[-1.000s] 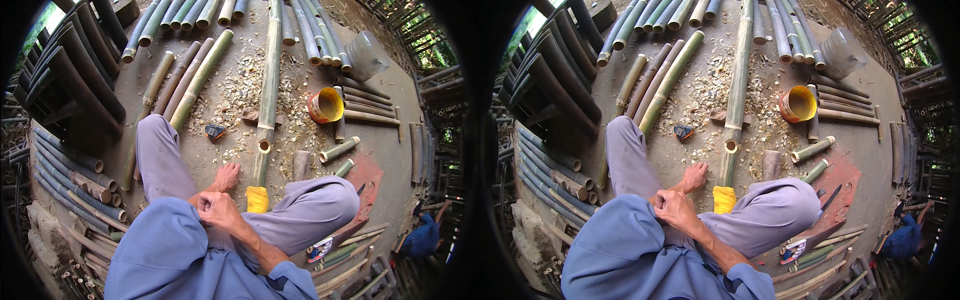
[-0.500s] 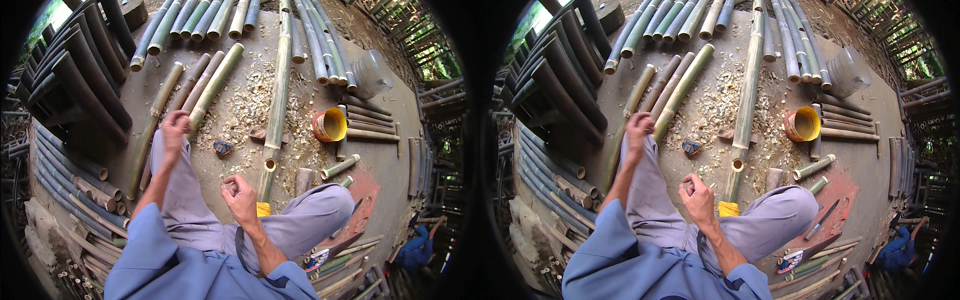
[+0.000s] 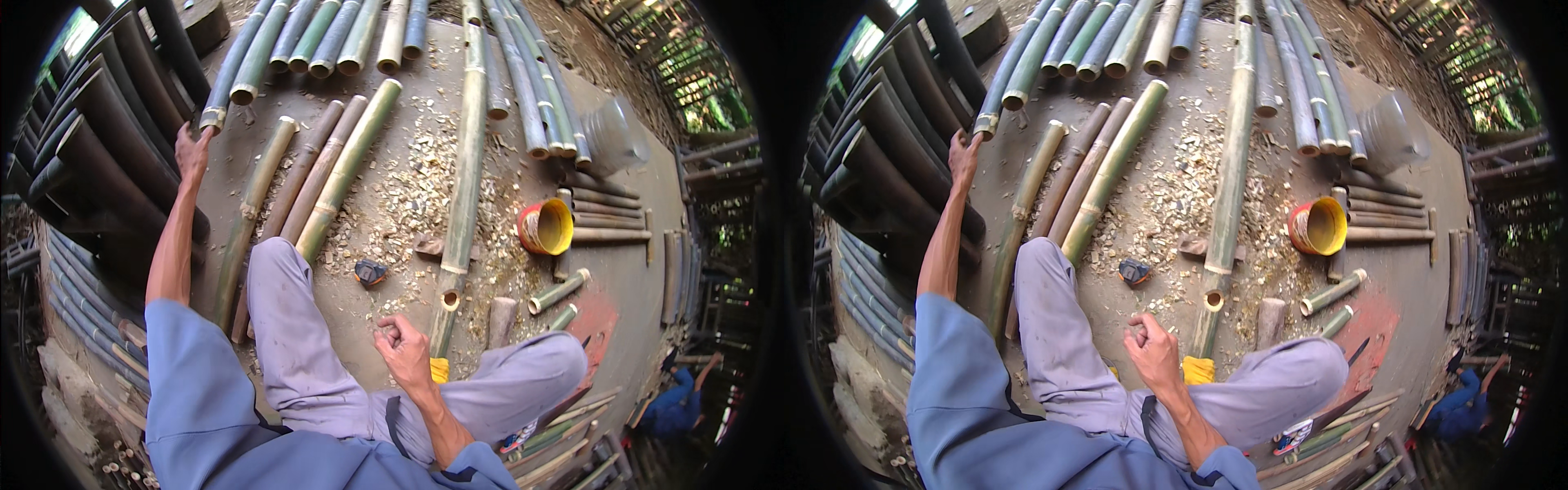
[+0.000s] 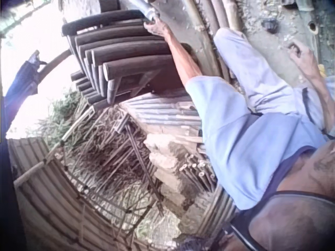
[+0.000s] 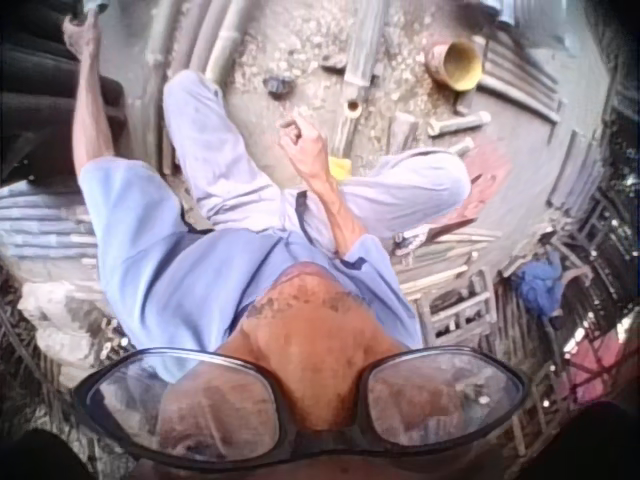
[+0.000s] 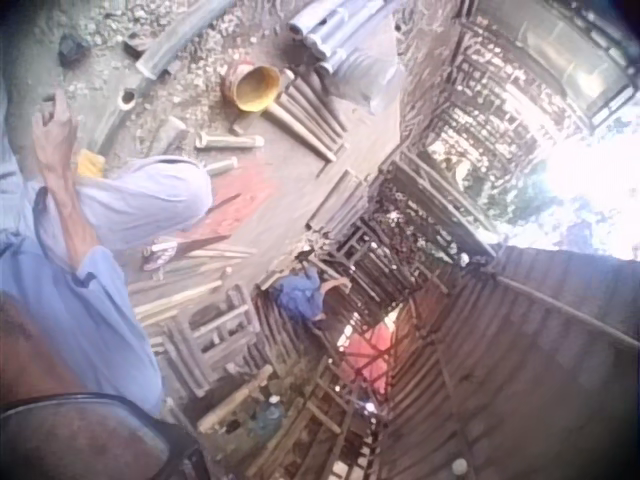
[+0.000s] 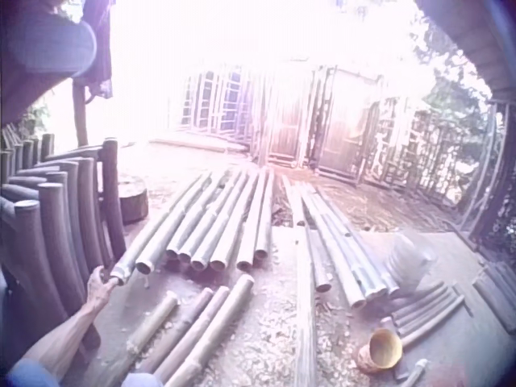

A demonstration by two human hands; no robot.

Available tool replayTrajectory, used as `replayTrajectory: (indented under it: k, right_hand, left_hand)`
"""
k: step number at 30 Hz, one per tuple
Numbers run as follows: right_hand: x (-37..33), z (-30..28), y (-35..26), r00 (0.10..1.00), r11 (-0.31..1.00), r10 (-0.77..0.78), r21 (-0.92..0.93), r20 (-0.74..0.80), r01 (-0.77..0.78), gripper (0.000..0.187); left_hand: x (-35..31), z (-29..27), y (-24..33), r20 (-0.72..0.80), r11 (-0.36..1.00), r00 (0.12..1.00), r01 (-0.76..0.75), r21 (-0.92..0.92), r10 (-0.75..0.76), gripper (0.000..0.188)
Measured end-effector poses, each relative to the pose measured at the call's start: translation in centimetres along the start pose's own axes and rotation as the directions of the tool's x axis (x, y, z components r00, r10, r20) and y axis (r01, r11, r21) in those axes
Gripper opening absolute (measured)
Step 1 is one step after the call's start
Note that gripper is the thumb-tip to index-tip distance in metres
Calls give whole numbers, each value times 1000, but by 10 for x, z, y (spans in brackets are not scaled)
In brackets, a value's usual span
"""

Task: The person carves a hole into a bamboo pole using a knife and a wooden mallet, then smooths the interior of the hole with the knife.

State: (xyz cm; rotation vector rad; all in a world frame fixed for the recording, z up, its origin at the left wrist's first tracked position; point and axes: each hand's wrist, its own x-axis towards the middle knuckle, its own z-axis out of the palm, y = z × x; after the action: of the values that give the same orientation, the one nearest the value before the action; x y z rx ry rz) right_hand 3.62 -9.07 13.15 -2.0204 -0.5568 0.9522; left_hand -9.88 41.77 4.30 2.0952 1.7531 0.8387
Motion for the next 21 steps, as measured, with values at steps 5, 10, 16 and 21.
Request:
replayTrajectory:
  k: [5,10,16,21]
  right_hand:
    - [14,1,14,996,995,85,-40,-26,-86,16]
    - [28,-3,20,987,987,143,-66,-68,-148,17]
    - [33,-1,25,987,979,151,-128,-49,-156,18]
    - [36,5,22,986,978,165,-131,6,-162,18]
  left_hand:
    - [48,46,-9,53,999,998,21,42,-23,75]
    - [80,77,-25,240,967,969,-13,256,-50,65]
    - [67,94,-32,122,990,989,69,127,-84,69]
    - [74,69,-48,328,874,911,358,-330,-249,58]
